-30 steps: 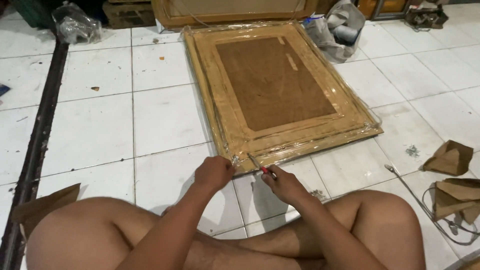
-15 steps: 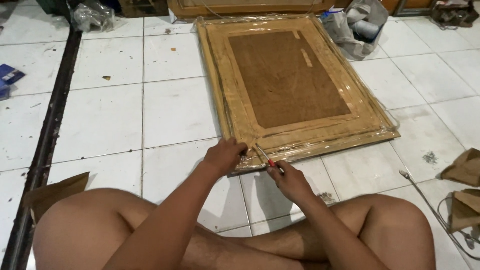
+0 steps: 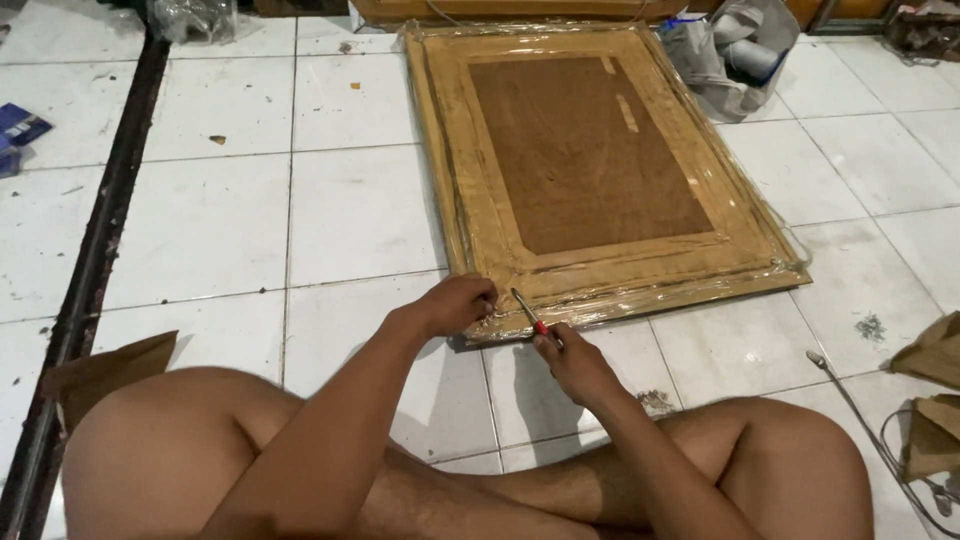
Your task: The person sits on the floor and uses a small knife to cut and peel plastic wrap from the back of a wooden picture frame. They repeatedly lift and remove sections of the plastic film.
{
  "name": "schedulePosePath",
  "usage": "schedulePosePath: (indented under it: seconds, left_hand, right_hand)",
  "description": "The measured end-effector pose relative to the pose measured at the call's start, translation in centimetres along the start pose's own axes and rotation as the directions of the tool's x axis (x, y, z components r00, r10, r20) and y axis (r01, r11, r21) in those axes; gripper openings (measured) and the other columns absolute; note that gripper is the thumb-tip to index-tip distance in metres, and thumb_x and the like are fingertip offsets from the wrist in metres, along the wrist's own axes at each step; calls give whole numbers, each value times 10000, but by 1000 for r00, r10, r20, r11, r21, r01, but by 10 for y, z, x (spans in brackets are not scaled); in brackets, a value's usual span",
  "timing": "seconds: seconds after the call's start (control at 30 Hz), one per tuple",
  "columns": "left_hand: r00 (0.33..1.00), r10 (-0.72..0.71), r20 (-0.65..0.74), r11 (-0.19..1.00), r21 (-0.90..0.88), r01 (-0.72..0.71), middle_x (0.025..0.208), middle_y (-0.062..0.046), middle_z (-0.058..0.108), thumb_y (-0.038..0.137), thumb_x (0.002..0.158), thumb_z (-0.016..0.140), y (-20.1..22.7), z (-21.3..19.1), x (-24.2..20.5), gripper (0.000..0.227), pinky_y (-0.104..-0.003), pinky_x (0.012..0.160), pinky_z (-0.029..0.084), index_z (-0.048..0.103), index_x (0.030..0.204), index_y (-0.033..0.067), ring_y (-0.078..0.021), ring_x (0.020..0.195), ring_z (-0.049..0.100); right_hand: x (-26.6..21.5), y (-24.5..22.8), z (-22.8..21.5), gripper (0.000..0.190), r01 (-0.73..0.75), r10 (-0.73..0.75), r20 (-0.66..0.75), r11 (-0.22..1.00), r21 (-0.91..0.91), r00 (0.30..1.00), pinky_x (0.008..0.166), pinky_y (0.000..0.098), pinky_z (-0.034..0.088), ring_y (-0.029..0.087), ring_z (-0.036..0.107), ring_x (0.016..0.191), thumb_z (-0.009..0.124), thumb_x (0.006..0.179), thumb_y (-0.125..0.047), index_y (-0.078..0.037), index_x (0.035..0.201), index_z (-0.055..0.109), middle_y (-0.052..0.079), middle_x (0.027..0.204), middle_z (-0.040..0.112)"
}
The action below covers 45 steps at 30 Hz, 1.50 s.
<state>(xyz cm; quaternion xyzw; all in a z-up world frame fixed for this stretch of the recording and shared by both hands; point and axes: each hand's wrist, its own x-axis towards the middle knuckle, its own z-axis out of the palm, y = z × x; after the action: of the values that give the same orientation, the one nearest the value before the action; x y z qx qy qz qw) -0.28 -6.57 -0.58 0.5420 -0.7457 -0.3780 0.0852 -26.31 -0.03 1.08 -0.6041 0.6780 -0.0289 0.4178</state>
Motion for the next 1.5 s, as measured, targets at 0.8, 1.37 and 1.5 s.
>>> schedulePosePath:
  seconds: [0.8,1.37,1.5]
  left_hand:
    - [859,-509,61,769,-417,485,1024,-234,841,455,928,874,23,30,-52,682,-440,700,734,724,1394,-21,-353,863,862]
    - [849,-515,115,577,-686,443,945,-168,840,219,961,829,-1,33,-45,508,-368,608,690,690,1407,19,-294,776,833]
    - [864,-489,120,570,-706,420,950,-179,843,245,957,833,-23,50,-25,548,-366,601,682,699,1437,19,-289,778,835]
  right_hand:
    - [-66,-32,-29,454,164,-175,-12,942,-293,984,1079,621,605,498,765,1257,658,1056,-459,-282,1464,747,160,1300,855]
    - [-61,-25,-4,421,138,-158,-31,930,-342,987,901,651,651,515,824,1092,555,1123,-397,-211,1465,716,247,1191,853]
    - [-39,-5,18,404,223,-251,-59,930,-293,966,814,700,641,548,828,1010,600,1113,-396,-159,1413,732,286,1164,840]
